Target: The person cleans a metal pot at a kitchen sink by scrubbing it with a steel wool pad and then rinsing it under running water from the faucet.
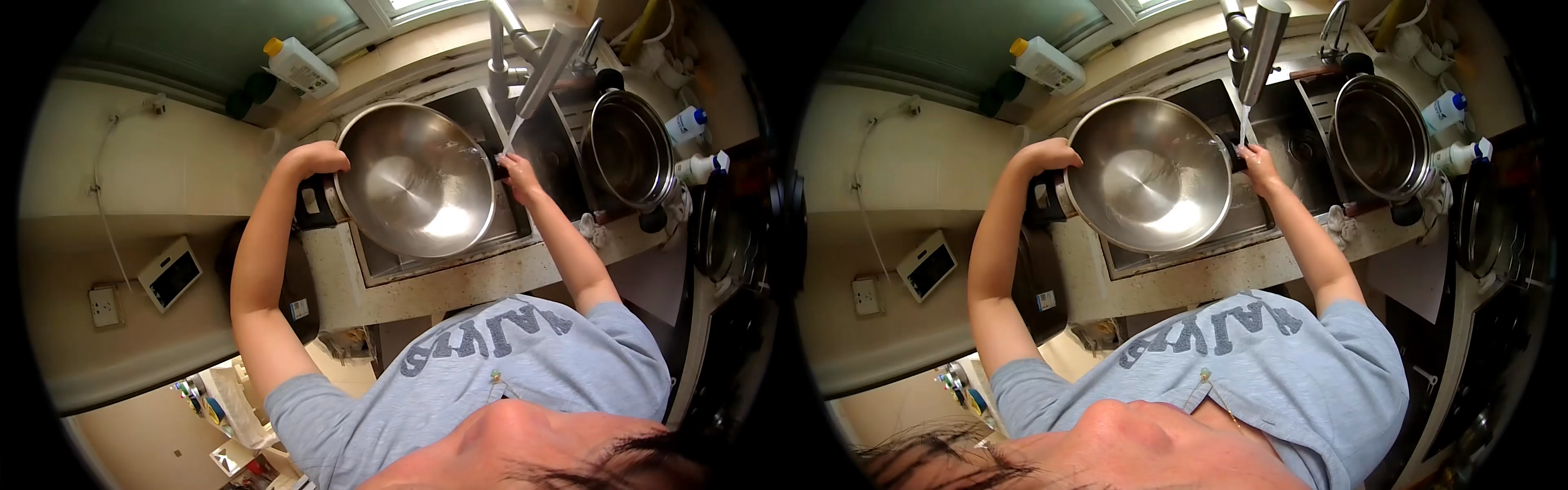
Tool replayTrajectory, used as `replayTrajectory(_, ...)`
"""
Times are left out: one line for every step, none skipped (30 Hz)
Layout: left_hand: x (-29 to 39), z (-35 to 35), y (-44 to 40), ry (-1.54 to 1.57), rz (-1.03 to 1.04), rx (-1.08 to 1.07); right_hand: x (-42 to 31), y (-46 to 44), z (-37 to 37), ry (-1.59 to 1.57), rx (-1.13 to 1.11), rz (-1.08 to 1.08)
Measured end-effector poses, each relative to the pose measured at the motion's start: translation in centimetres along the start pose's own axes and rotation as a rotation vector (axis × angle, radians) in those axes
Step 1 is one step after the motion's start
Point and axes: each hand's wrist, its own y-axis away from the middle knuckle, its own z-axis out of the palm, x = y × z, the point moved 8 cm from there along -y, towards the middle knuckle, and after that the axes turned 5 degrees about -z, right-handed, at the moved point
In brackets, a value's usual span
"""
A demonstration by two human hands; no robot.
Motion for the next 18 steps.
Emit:
replayTrajectory(-0.1, 1.3, -1.0, 0.031, 0.001, -0.097, -0.1, 0.4, -1.2, 0.11, -0.004, 0.03)
replayTrajectory(0.1, 2.2, -1.7, 0.037, 0.016, -0.135, -1.1, -0.6, -2.5, 0.159, 0.011, -0.185)
replayTrajectory(-0.2, 3.7, -2.9, 0.144, 0.057, -0.191, -3.2, -0.2, -3.3, 0.245, 0.065, -0.256)
replayTrajectory(0.4, 4.7, -2.8, 0.214, 0.071, -0.213, -4.4, -0.8, -4.2, 0.259, 0.052, -0.265)
replayTrajectory(0.9, 5.9, -2.6, 0.286, 0.086, -0.238, -5.7, -1.5, -5.0, 0.277, 0.039, -0.273)
replayTrajectory(0.8, 7.2, -2.9, 0.336, 0.092, -0.279, -6.6, -1.8, -5.3, 0.205, 0.023, -0.197)
replayTrajectory(0.6, 8.9, -3.6, 0.386, 0.097, -0.32, -7.8, -1.6, -5.5, 0.132, 0.005, -0.122)
replayTrajectory(-0.4, 11.2, -5.8, 0.452, 0.121, -0.367, -10.0, 0.1, -4.4, 0.068, 0.01, -0.032)
replayTrajectory(-0.5, 12.8, -6.3, 0.505, 0.141, -0.417, -9.9, -0.4, -4.9, -0.003, -0.045, 0.02)
replayTrajectory(-0.3, 14.2, -6.3, 0.531, 0.147, -0.454, -10.8, 0.1, -4.7, -0.045, -0.047, 0.038)
replayTrajectory(0.1, 15.6, -6.2, 0.562, 0.149, -0.494, -11.5, 0.6, -4.4, -0.083, -0.05, 0.061)
replayTrajectory(0.5, 16.9, -6.3, 0.582, 0.133, -0.516, -11.8, 0.5, -4.9, -0.066, -0.04, 0.055)
replayTrajectory(0.8, 18.0, -6.5, 0.603, 0.117, -0.537, -12.2, 0.3, -5.4, -0.049, -0.03, 0.049)
replayTrajectory(1.5, 18.5, -6.7, 0.564, 0.179, -0.515, -12.8, 0.1, -5.8, -0.047, 0.009, 0.016)
replayTrajectory(2.1, 19.7, -6.5, 0.653, 0.171, -0.608, -14.5, 0.7, -5.7, 0.009, 0.028, -0.047)
replayTrajectory(2.5, 20.3, -6.8, 0.706, 0.142, -0.626, -16.7, 1.9, -4.9, 0.055, 0.033, -0.123)
replayTrajectory(3.0, 21.0, -7.0, 0.76, 0.113, -0.645, -18.9, 3.2, -4.1, 0.102, 0.035, -0.198)
replayTrajectory(4.0, 21.1, -7.1, 0.784, 0.141, -0.657, -20.4, 3.7, -3.8, 0.11, 0.034, -0.237)
